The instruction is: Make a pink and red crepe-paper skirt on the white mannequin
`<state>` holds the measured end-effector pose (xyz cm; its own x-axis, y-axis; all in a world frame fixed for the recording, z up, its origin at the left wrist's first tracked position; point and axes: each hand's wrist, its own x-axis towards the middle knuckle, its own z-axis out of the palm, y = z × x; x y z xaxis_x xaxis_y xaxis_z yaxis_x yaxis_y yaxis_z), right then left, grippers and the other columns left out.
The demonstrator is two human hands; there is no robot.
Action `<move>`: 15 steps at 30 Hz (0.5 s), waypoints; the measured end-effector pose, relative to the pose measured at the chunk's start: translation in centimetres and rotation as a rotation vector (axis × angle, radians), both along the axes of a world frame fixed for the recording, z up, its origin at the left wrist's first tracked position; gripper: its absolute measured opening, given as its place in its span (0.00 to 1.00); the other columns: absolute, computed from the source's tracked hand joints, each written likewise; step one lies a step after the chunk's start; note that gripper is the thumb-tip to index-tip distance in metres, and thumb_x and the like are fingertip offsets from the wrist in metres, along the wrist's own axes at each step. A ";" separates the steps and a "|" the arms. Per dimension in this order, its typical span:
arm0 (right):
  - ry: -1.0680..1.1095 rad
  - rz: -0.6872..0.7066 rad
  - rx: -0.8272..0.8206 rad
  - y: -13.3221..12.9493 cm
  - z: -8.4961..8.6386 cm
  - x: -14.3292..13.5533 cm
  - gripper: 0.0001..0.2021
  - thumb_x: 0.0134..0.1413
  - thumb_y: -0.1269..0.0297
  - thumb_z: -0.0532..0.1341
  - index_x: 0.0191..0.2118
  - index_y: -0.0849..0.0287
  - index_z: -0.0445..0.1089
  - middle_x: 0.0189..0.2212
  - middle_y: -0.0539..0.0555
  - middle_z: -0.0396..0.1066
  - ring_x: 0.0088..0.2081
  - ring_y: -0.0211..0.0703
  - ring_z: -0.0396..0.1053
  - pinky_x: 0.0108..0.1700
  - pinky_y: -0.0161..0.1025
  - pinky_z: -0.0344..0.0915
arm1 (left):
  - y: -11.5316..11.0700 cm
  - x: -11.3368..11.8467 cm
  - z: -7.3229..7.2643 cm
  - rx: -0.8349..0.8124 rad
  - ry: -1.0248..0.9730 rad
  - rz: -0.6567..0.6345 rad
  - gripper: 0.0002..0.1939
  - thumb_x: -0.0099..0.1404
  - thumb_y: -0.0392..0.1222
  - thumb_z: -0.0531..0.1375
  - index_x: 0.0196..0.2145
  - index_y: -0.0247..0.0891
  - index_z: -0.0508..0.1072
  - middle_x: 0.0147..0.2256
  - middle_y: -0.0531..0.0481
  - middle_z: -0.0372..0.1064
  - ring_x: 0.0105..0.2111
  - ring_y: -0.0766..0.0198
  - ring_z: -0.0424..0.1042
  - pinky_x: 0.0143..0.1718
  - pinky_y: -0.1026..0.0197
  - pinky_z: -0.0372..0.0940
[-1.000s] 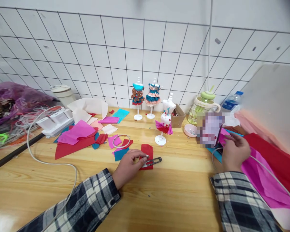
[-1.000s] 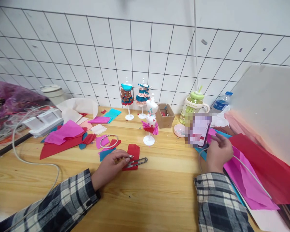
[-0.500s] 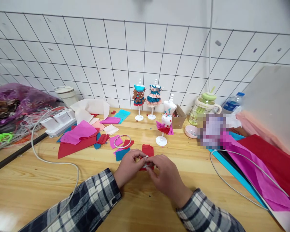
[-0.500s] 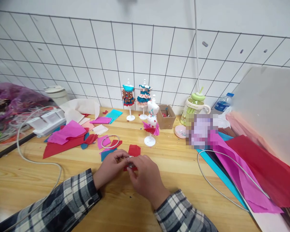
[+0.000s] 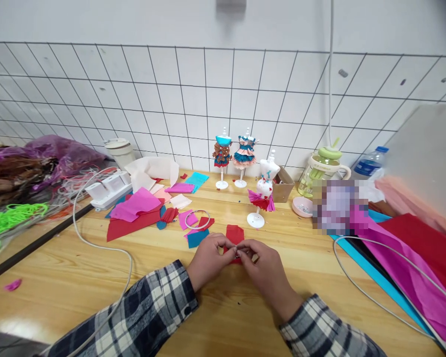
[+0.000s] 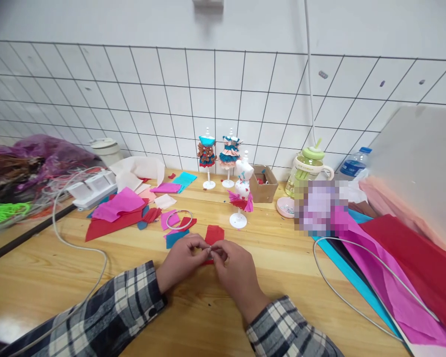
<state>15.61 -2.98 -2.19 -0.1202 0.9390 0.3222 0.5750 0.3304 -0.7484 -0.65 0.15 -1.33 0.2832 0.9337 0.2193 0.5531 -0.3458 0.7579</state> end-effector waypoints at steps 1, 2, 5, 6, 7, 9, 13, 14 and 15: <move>-0.008 -0.008 0.004 0.0 0.0 0.0 0.07 0.55 0.67 0.58 0.38 0.54 0.73 0.32 0.51 0.76 0.32 0.43 0.72 0.35 0.38 0.67 | 0.0 0.0 0.0 0.012 0.010 -0.005 0.06 0.56 0.36 0.60 0.23 0.38 0.75 0.25 0.51 0.74 0.30 0.63 0.70 0.35 0.63 0.61; -0.021 -0.010 0.007 0.0 0.0 0.0 0.07 0.55 0.67 0.58 0.37 0.54 0.73 0.32 0.51 0.76 0.31 0.43 0.72 0.34 0.38 0.66 | -0.1 0.0 0.0 0.022 0.019 -0.011 0.06 0.56 0.36 0.60 0.22 0.38 0.75 0.25 0.51 0.74 0.30 0.63 0.70 0.35 0.63 0.61; -0.053 -0.008 -0.008 -0.1 0.2 0.0 0.07 0.54 0.68 0.57 0.35 0.54 0.73 0.30 0.50 0.75 0.29 0.41 0.71 0.33 0.37 0.64 | -0.2 0.0 -0.1 0.047 0.033 -0.020 0.06 0.56 0.36 0.61 0.22 0.38 0.74 0.25 0.51 0.73 0.30 0.63 0.69 0.35 0.62 0.60; -0.061 -0.010 -0.020 -0.1 0.2 0.0 0.06 0.54 0.68 0.57 0.34 0.54 0.72 0.29 0.50 0.75 0.28 0.41 0.70 0.32 0.36 0.63 | -0.2 0.0 -0.1 0.052 0.037 -0.023 0.06 0.55 0.36 0.61 0.22 0.38 0.74 0.24 0.51 0.73 0.29 0.64 0.69 0.35 0.62 0.60; -0.068 -0.012 -0.032 -0.1 0.3 0.0 0.05 0.53 0.68 0.57 0.34 0.54 0.71 0.28 0.49 0.74 0.27 0.40 0.69 0.30 0.36 0.62 | -0.2 0.0 -0.1 0.054 0.043 -0.026 0.06 0.55 0.36 0.61 0.21 0.38 0.73 0.24 0.51 0.73 0.29 0.64 0.69 0.34 0.62 0.59; -0.087 -0.014 -0.057 -0.1 0.3 0.0 0.04 0.53 0.68 0.57 0.32 0.54 0.69 0.25 0.48 0.72 0.25 0.39 0.67 0.29 0.35 0.61 | -0.3 0.1 0.0 0.051 0.057 -0.032 0.06 0.55 0.35 0.61 0.21 0.37 0.73 0.24 0.51 0.72 0.29 0.64 0.68 0.35 0.62 0.59; -0.115 -0.006 -0.095 -0.1 0.2 -0.2 0.03 0.53 0.68 0.57 0.30 0.54 0.66 0.24 0.46 0.69 0.25 0.39 0.66 0.28 0.34 0.59 | -0.4 0.2 0.1 0.040 0.068 -0.050 0.05 0.53 0.34 0.61 0.21 0.37 0.72 0.23 0.52 0.72 0.29 0.64 0.68 0.35 0.62 0.59; -0.114 -0.007 -0.101 -0.1 0.1 -0.2 0.03 0.53 0.68 0.57 0.30 0.54 0.65 0.24 0.46 0.69 0.25 0.38 0.65 0.28 0.34 0.58 | -0.4 0.2 0.1 0.038 0.065 -0.051 0.05 0.53 0.34 0.61 0.21 0.37 0.72 0.23 0.52 0.72 0.29 0.64 0.68 0.35 0.61 0.58; -0.110 -0.007 -0.106 -0.1 0.1 -0.3 0.03 0.53 0.68 0.56 0.30 0.54 0.65 0.24 0.46 0.69 0.25 0.38 0.65 0.28 0.34 0.58 | -0.4 0.2 0.1 0.037 0.060 -0.050 0.05 0.53 0.34 0.61 0.21 0.37 0.72 0.23 0.52 0.72 0.29 0.64 0.68 0.35 0.61 0.58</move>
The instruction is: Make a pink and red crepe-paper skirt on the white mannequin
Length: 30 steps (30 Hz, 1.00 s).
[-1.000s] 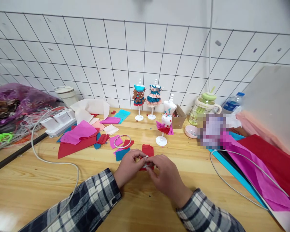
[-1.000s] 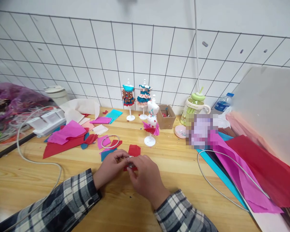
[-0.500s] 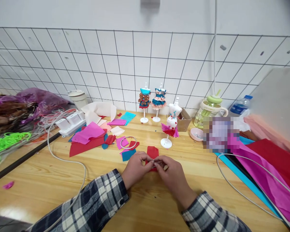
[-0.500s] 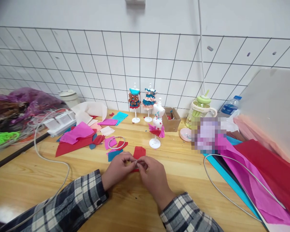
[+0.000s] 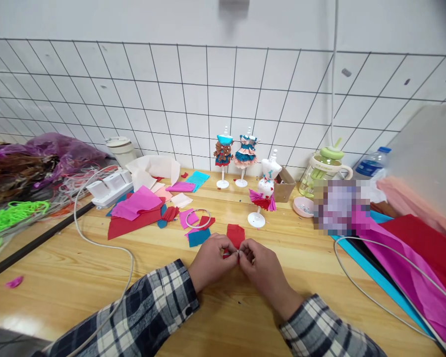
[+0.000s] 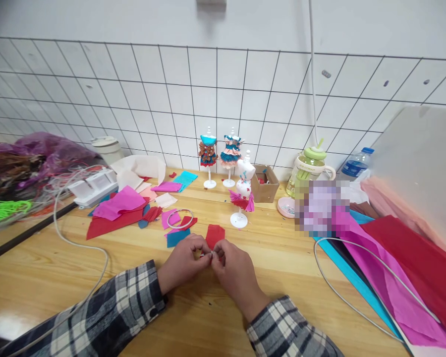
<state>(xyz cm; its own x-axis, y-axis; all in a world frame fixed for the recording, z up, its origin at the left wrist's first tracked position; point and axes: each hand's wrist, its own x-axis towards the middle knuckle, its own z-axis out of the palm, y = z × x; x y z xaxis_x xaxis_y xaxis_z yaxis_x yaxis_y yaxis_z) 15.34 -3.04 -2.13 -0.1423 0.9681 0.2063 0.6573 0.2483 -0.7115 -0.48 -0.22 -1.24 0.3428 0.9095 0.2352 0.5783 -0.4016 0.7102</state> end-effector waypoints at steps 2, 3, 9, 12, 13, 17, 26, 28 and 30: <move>0.017 0.003 -0.014 0.0 -0.1 -0.1 0.03 0.53 0.68 0.56 0.30 0.55 0.64 0.24 0.46 0.68 0.25 0.38 0.64 0.28 0.33 0.56 | 0.0 0.0 -0.1 -0.001 -0.012 0.005 0.05 0.53 0.34 0.61 0.21 0.37 0.72 0.24 0.52 0.71 0.29 0.64 0.68 0.35 0.62 0.59; 0.028 0.004 -0.021 0.1 -0.2 -0.1 0.03 0.53 0.68 0.55 0.30 0.55 0.64 0.24 0.46 0.68 0.25 0.37 0.64 0.27 0.33 0.56 | 0.0 0.0 -0.1 -0.002 -0.019 0.006 0.05 0.53 0.34 0.61 0.21 0.36 0.71 0.24 0.52 0.71 0.29 0.64 0.68 0.35 0.62 0.59; 0.092 -0.009 -0.087 0.4 -0.4 -0.1 0.02 0.52 0.67 0.55 0.30 0.55 0.63 0.23 0.45 0.66 0.24 0.36 0.62 0.27 0.33 0.54 | 0.1 0.0 -0.1 0.005 -0.040 0.022 0.05 0.53 0.34 0.60 0.21 0.37 0.71 0.23 0.52 0.71 0.28 0.65 0.68 0.34 0.63 0.59; 0.118 -0.013 -0.089 0.5 -0.5 -0.1 0.02 0.53 0.67 0.55 0.31 0.56 0.63 0.23 0.46 0.66 0.24 0.36 0.62 0.27 0.32 0.55 | 0.1 0.0 0.1 0.011 -0.056 0.022 0.05 0.53 0.33 0.60 0.21 0.37 0.71 0.24 0.52 0.71 0.28 0.65 0.68 0.34 0.63 0.60; 0.123 -0.015 -0.086 0.6 -0.6 0.0 0.02 0.53 0.67 0.55 0.31 0.56 0.63 0.24 0.46 0.66 0.24 0.36 0.62 0.27 0.32 0.55 | 0.1 0.0 0.1 0.013 -0.060 0.021 0.05 0.53 0.32 0.60 0.21 0.37 0.71 0.24 0.52 0.71 0.28 0.65 0.68 0.34 0.63 0.60; 0.138 -0.019 -0.080 0.5 -0.7 0.0 0.03 0.53 0.66 0.54 0.31 0.56 0.63 0.24 0.46 0.66 0.25 0.37 0.62 0.28 0.33 0.55 | 0.0 0.0 0.1 0.021 -0.066 0.021 0.05 0.53 0.32 0.59 0.21 0.37 0.71 0.24 0.52 0.72 0.28 0.65 0.69 0.34 0.64 0.60; 0.183 -0.021 -0.107 0.4 -0.5 0.1 0.04 0.54 0.65 0.54 0.32 0.56 0.64 0.22 0.45 0.63 0.23 0.36 0.60 0.26 0.32 0.54 | 0.1 0.0 0.2 -0.001 -0.092 0.001 0.05 0.55 0.34 0.59 0.23 0.36 0.72 0.25 0.51 0.72 0.30 0.64 0.69 0.35 0.63 0.61; 0.194 -0.028 -0.105 0.4 -0.5 0.2 0.04 0.55 0.64 0.54 0.32 0.56 0.63 0.22 0.45 0.63 0.23 0.36 0.60 0.26 0.32 0.54 | 0.2 -0.1 0.2 -0.003 -0.101 -0.003 0.05 0.56 0.34 0.59 0.23 0.37 0.72 0.26 0.51 0.72 0.30 0.64 0.69 0.36 0.63 0.62; 0.213 -0.034 -0.103 0.5 -0.5 0.2 0.04 0.55 0.65 0.54 0.32 0.56 0.64 0.22 0.45 0.63 0.23 0.35 0.60 0.26 0.32 0.54 | 0.2 -0.1 0.1 0.000 -0.107 -0.006 0.05 0.56 0.34 0.59 0.23 0.37 0.72 0.26 0.51 0.72 0.30 0.64 0.69 0.36 0.63 0.62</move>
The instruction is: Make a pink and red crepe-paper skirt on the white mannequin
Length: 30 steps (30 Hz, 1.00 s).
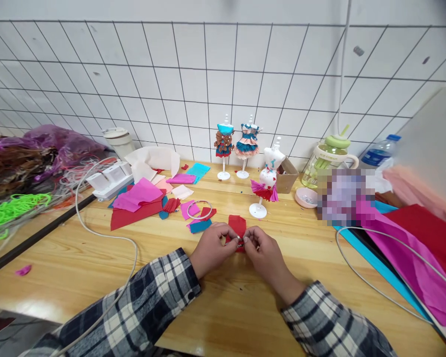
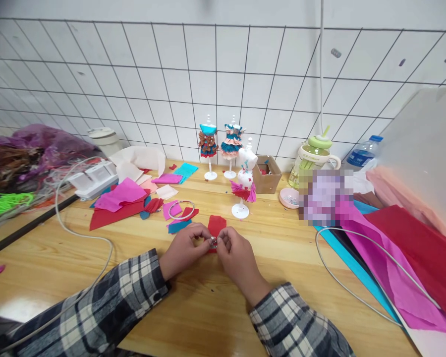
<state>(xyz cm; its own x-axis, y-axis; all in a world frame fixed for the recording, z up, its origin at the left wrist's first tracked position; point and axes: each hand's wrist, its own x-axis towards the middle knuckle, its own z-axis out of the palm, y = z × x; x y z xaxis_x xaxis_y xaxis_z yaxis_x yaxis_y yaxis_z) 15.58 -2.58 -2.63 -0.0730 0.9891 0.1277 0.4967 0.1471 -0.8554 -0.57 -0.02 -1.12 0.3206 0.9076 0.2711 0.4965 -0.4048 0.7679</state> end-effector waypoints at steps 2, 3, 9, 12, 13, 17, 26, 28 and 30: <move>0.022 -0.007 0.001 0.0 0.1 0.0 0.04 0.55 0.64 0.54 0.32 0.57 0.64 0.22 0.45 0.63 0.23 0.35 0.60 0.26 0.32 0.54 | 0.0 0.0 0.0 0.004 -0.009 -0.006 0.05 0.56 0.34 0.59 0.23 0.37 0.72 0.26 0.51 0.72 0.30 0.64 0.69 0.36 0.63 0.62; 0.032 -0.009 0.002 0.0 0.1 0.1 0.04 0.55 0.64 0.54 0.32 0.57 0.64 0.22 0.45 0.64 0.23 0.35 0.60 0.26 0.32 0.55 | 0.0 0.0 -0.1 0.004 -0.013 -0.009 0.05 0.56 0.34 0.59 0.24 0.37 0.72 0.26 0.51 0.72 0.31 0.64 0.69 0.36 0.62 0.62; 0.064 -0.011 0.030 -0.2 0.4 0.2 0.04 0.55 0.64 0.56 0.33 0.57 0.66 0.23 0.46 0.66 0.23 0.35 0.61 0.25 0.32 0.56 | 0.1 -0.1 -0.1 -0.010 -0.020 -0.013 0.04 0.57 0.35 0.60 0.25 0.37 0.73 0.28 0.50 0.73 0.32 0.63 0.69 0.37 0.62 0.63; 0.043 0.002 0.139 -0.4 0.6 0.4 0.09 0.55 0.64 0.57 0.40 0.57 0.70 0.26 0.48 0.70 0.23 0.35 0.62 0.26 0.32 0.59 | 0.1 -0.2 -0.2 -0.016 -0.015 -0.011 0.04 0.57 0.36 0.60 0.26 0.37 0.73 0.28 0.50 0.73 0.32 0.63 0.70 0.37 0.62 0.63; 0.021 0.005 0.182 -0.4 0.6 0.4 0.10 0.54 0.65 0.58 0.43 0.56 0.71 0.28 0.49 0.70 0.23 0.35 0.62 0.27 0.33 0.59 | 0.1 -0.2 -0.2 -0.017 -0.015 -0.009 0.04 0.58 0.36 0.60 0.26 0.37 0.73 0.28 0.50 0.73 0.32 0.63 0.70 0.37 0.62 0.63; -0.047 0.002 0.241 -0.4 0.6 0.4 0.10 0.54 0.64 0.60 0.41 0.56 0.74 0.28 0.50 0.70 0.24 0.36 0.62 0.28 0.33 0.61 | 0.1 -0.2 -0.2 -0.008 -0.007 -0.010 0.05 0.57 0.36 0.60 0.25 0.37 0.73 0.27 0.51 0.73 0.31 0.63 0.69 0.37 0.61 0.63; -0.029 -0.003 0.140 -0.2 0.6 0.3 0.06 0.51 0.65 0.61 0.33 0.55 0.75 0.27 0.51 0.72 0.24 0.37 0.63 0.28 0.34 0.62 | -0.1 -0.3 -0.2 0.104 0.103 -0.045 0.05 0.58 0.36 0.60 0.24 0.38 0.72 0.27 0.51 0.72 0.31 0.63 0.68 0.38 0.60 0.60; -0.039 -0.009 0.120 -0.3 0.6 0.3 0.05 0.50 0.65 0.61 0.32 0.56 0.74 0.27 0.51 0.72 0.25 0.38 0.64 0.29 0.35 0.62 | -0.1 -0.3 -0.1 0.127 0.130 -0.058 0.05 0.57 0.35 0.61 0.24 0.39 0.72 0.27 0.52 0.73 0.31 0.63 0.68 0.38 0.59 0.60; -0.034 -0.012 0.104 -0.3 0.7 0.2 0.04 0.49 0.65 0.60 0.30 0.56 0.73 0.26 0.50 0.71 0.24 0.38 0.64 0.28 0.34 0.61 | -0.1 -0.2 0.0 0.134 0.136 -0.077 0.04 0.56 0.34 0.61 0.24 0.39 0.72 0.27 0.52 0.73 0.31 0.63 0.68 0.38 0.59 0.60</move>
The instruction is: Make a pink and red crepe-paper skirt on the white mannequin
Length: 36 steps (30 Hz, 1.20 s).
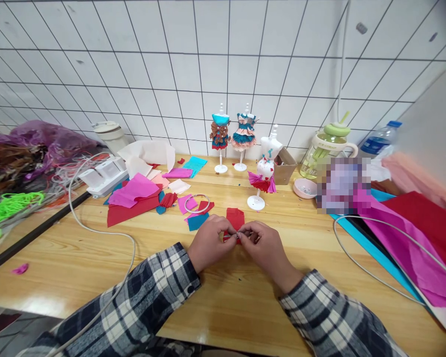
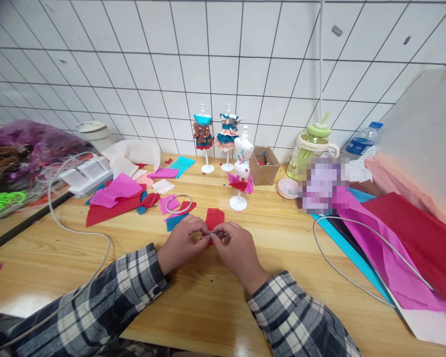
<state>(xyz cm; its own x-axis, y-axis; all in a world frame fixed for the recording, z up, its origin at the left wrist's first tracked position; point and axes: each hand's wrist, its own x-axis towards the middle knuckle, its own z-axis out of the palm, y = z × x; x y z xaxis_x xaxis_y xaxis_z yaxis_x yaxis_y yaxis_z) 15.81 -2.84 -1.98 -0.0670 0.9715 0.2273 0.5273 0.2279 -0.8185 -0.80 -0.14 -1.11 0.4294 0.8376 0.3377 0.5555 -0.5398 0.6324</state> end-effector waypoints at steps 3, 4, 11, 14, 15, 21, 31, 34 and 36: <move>0.097 -0.018 -0.076 0.2 0.0 0.0 0.02 0.47 0.65 0.59 0.27 0.57 0.69 0.20 0.47 0.66 0.21 0.36 0.60 0.24 0.33 0.58 | -0.2 0.1 0.4 -0.036 -0.054 -0.041 0.05 0.55 0.32 0.60 0.25 0.39 0.74 0.28 0.52 0.75 0.31 0.63 0.70 0.39 0.60 0.61; 0.154 -0.031 -0.117 0.3 -0.1 0.0 0.03 0.47 0.65 0.59 0.27 0.57 0.67 0.19 0.46 0.64 0.20 0.35 0.59 0.23 0.32 0.57 | -0.3 0.1 0.5 -0.062 -0.085 -0.057 0.05 0.55 0.32 0.60 0.26 0.39 0.74 0.29 0.52 0.76 0.32 0.63 0.71 0.39 0.60 0.62; 0.321 -0.087 -0.260 1.2 -0.5 0.6 0.05 0.44 0.62 0.58 0.26 0.57 0.64 0.16 0.43 0.59 0.17 0.33 0.55 0.20 0.32 0.53 | -0.8 0.0 1.0 -0.144 -0.282 -0.171 0.06 0.54 0.30 0.59 0.26 0.38 0.75 0.31 0.48 0.78 0.34 0.63 0.75 0.37 0.61 0.68; 0.287 -0.120 -0.234 1.3 -0.6 0.7 0.04 0.44 0.63 0.58 0.26 0.57 0.65 0.17 0.44 0.61 0.17 0.33 0.55 0.20 0.31 0.52 | -0.8 0.0 1.0 -0.159 -0.282 -0.193 0.06 0.54 0.31 0.59 0.27 0.38 0.75 0.32 0.47 0.78 0.33 0.62 0.75 0.36 0.61 0.68; 0.281 -0.137 -0.225 1.4 -0.6 0.7 0.04 0.44 0.63 0.58 0.26 0.58 0.66 0.17 0.44 0.62 0.18 0.33 0.55 0.20 0.31 0.52 | -0.8 -0.1 1.0 -0.167 -0.275 -0.191 0.06 0.55 0.31 0.59 0.27 0.38 0.75 0.33 0.47 0.78 0.33 0.62 0.75 0.36 0.61 0.68; 0.260 -0.228 -0.165 2.2 -1.1 1.4 0.05 0.44 0.63 0.57 0.26 0.58 0.66 0.22 0.47 0.66 0.21 0.34 0.60 0.22 0.31 0.56 | -0.8 0.0 1.3 -0.181 -0.265 -0.155 0.04 0.56 0.34 0.60 0.25 0.37 0.73 0.33 0.46 0.78 0.32 0.62 0.75 0.35 0.61 0.68; 0.593 -0.393 -0.041 4.1 1.4 5.3 0.14 0.46 0.53 0.61 0.33 0.56 0.60 0.33 0.52 0.74 0.20 0.35 0.68 0.17 0.31 0.62 | -1.1 -0.3 1.1 -0.120 -0.318 -0.153 0.06 0.56 0.33 0.59 0.22 0.38 0.70 0.32 0.46 0.77 0.34 0.62 0.75 0.36 0.60 0.69; 0.490 -0.498 0.154 7.3 3.5 8.0 0.12 0.46 0.56 0.61 0.33 0.57 0.62 0.29 0.52 0.74 0.25 0.40 0.72 0.21 0.33 0.67 | -1.3 -0.3 1.1 -0.084 -0.328 -0.178 0.06 0.56 0.32 0.58 0.23 0.38 0.71 0.32 0.47 0.77 0.35 0.62 0.75 0.39 0.59 0.69; 0.399 -0.580 0.247 10.0 4.6 9.8 0.11 0.47 0.59 0.59 0.36 0.58 0.64 0.31 0.53 0.74 0.29 0.41 0.74 0.26 0.35 0.71 | -1.4 -0.3 1.1 -0.062 -0.331 -0.193 0.06 0.55 0.31 0.58 0.24 0.38 0.71 0.32 0.48 0.77 0.35 0.62 0.75 0.40 0.58 0.69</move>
<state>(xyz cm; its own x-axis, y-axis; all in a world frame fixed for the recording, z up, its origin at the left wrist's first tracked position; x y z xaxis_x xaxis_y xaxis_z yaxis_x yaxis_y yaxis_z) 25.59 7.19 2.62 0.5744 0.7433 0.3430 0.2925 0.2050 -0.9340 -1.09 -1.51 -0.04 0.4573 0.7750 0.4361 0.2074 -0.5699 0.7951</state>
